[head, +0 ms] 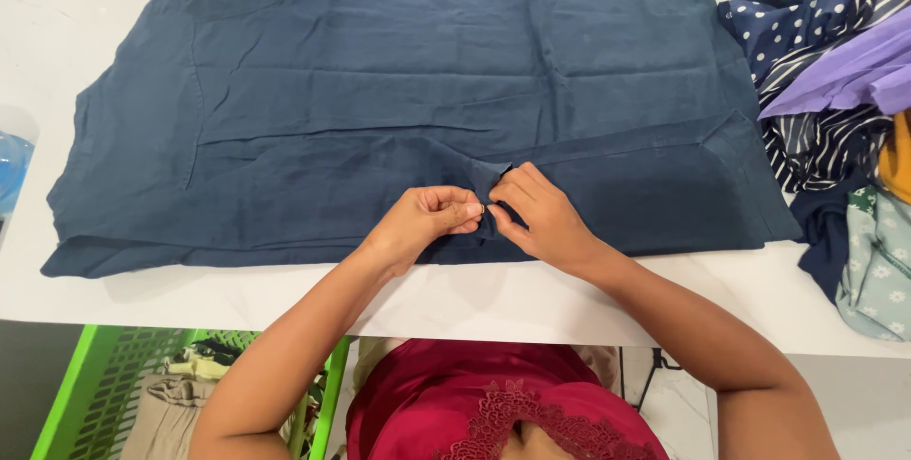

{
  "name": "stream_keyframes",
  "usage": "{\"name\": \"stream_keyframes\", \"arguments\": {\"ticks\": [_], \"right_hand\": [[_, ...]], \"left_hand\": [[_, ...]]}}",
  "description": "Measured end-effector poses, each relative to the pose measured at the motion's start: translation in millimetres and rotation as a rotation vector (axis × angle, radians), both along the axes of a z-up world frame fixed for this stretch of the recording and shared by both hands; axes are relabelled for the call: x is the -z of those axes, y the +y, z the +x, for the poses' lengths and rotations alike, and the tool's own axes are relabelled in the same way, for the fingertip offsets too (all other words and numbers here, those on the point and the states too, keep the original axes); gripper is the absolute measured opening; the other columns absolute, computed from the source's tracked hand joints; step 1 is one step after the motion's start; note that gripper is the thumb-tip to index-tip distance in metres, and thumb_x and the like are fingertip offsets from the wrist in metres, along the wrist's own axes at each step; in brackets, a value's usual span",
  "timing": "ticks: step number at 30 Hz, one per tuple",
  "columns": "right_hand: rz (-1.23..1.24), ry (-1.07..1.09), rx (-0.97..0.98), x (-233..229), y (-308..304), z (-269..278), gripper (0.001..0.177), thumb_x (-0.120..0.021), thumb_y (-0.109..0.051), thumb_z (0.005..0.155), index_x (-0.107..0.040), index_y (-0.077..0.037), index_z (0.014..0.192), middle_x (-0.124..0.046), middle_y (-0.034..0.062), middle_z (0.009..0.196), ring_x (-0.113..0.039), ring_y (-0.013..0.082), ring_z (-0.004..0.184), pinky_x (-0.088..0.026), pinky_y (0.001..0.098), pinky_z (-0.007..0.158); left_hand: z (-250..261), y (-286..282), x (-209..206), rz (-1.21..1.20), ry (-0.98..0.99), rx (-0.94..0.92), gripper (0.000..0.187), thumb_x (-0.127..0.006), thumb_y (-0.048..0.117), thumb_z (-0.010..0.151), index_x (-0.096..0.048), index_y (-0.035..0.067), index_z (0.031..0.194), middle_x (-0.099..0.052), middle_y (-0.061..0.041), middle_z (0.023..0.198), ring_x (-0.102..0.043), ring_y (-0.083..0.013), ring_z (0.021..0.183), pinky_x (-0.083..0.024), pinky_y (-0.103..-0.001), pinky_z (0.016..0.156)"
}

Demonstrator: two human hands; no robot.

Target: Folding a blue long-sleeved shirt on a white table.

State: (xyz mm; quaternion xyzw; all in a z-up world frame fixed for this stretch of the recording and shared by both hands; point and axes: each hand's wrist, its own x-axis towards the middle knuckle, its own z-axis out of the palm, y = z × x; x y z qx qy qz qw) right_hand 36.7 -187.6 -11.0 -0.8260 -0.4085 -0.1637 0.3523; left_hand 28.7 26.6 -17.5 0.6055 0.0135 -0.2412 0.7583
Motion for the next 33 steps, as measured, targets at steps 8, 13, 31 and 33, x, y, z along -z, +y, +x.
{"name": "stream_keyframes", "arguments": {"ticks": [8, 13, 31, 33], "right_hand": [[0.099, 0.701, 0.053, -38.7, -14.9, -2.6, 0.018, -0.063, -0.023, 0.103, -0.070, -0.006, 0.105, -0.069, 0.0101, 0.084, -0.059, 0.0163, 0.071, -0.052, 0.0339, 0.067], [-0.122, 0.922, 0.143, -67.6, -19.9, -8.5, 0.028, -0.073, -0.021, 0.093, -0.068, -0.002, 0.113, -0.071, 0.0158, 0.084, -0.056, 0.0153, 0.062, -0.048, 0.0306, 0.055], [0.175, 1.092, 0.045, -54.6, -23.4, -7.0, 0.053, -0.073, -0.010, 0.090, -0.044, -0.003, 0.135, -0.073, 0.0169, 0.097, -0.072, 0.0194, 0.069, -0.060, 0.0251, 0.051], [0.228, 1.055, 0.110, -62.6, -18.5, -10.5, 0.053, -0.067, -0.004, 0.093, -0.042, -0.004, 0.140, -0.068, 0.0159, 0.092, -0.070, 0.0177, 0.057, -0.056, 0.0225, 0.041]], "left_hand": [[12.9, 4.8, -20.0, 0.177, -0.201, -0.068, 0.020, -0.070, 0.019, 0.097, -0.077, 0.003, 0.106, -0.077, -0.012, 0.089, -0.078, -0.0179, 0.085, -0.064, -0.029, 0.086], [44.2, 16.5, -16.5, 0.548, -0.614, -0.169, 0.013, -0.070, 0.026, 0.098, -0.078, 0.021, 0.107, -0.077, 0.000, 0.092, -0.075, -0.0171, 0.089, -0.062, -0.029, 0.079], [87.4, -22.8, -8.0, 0.467, -0.891, 0.143, 0.009, -0.073, 0.028, 0.098, -0.073, 0.019, 0.101, -0.072, -0.002, 0.085, -0.070, -0.0212, 0.089, -0.057, -0.036, 0.086], [86.3, -23.6, -7.6, 0.464, -0.897, 0.104, 0.010, -0.073, 0.029, 0.098, -0.072, 0.022, 0.104, -0.073, 0.000, 0.084, -0.072, -0.0193, 0.088, -0.057, -0.034, 0.084]]}}
